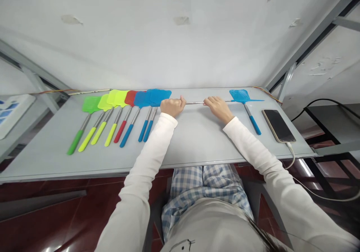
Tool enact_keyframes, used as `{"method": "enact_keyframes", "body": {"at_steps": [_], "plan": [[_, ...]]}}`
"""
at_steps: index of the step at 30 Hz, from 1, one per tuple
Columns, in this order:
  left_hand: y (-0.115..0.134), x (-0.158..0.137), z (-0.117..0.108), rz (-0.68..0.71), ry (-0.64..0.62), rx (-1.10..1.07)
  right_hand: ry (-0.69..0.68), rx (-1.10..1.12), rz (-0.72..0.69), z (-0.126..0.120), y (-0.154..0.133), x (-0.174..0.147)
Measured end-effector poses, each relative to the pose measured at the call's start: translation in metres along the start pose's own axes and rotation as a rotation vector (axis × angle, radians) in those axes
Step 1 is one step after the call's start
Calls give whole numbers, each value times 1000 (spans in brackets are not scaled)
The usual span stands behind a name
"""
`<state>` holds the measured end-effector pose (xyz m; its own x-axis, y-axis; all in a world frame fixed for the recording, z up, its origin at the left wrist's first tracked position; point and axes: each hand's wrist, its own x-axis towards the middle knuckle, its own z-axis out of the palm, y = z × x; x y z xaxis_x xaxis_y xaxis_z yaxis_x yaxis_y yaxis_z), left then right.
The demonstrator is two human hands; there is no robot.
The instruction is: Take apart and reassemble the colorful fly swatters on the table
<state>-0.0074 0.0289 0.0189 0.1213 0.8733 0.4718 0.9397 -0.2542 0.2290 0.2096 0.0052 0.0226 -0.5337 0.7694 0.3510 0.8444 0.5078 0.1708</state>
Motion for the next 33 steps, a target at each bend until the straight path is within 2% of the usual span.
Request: {"method": "enact_keyframes", "body": {"at_steps": [4, 7, 13, 16, 20, 26, 33], "plan": [[-10, 7, -8, -34, -53, 53, 35, -26, 42, 0, 30, -4], [-28, 12, -16, -98, -65, 76, 66, -61, 122, 1, 57, -10], [-76, 13, -32, -189, 29, 105, 126, -123, 243, 0, 92, -23], [-86, 11, -33, -165, 69, 137, 127, -130, 235, 2, 95, -25], [-89, 11, -31, -121, 108, 129, 98, -102, 220, 2, 93, -25], [-93, 11, -36, -184, 36, 193, 112, -112, 216, 1, 95, -24], [-92, 10, -30, -221, 88, 126, 89, -107, 202, 17, 91, -22]]}}
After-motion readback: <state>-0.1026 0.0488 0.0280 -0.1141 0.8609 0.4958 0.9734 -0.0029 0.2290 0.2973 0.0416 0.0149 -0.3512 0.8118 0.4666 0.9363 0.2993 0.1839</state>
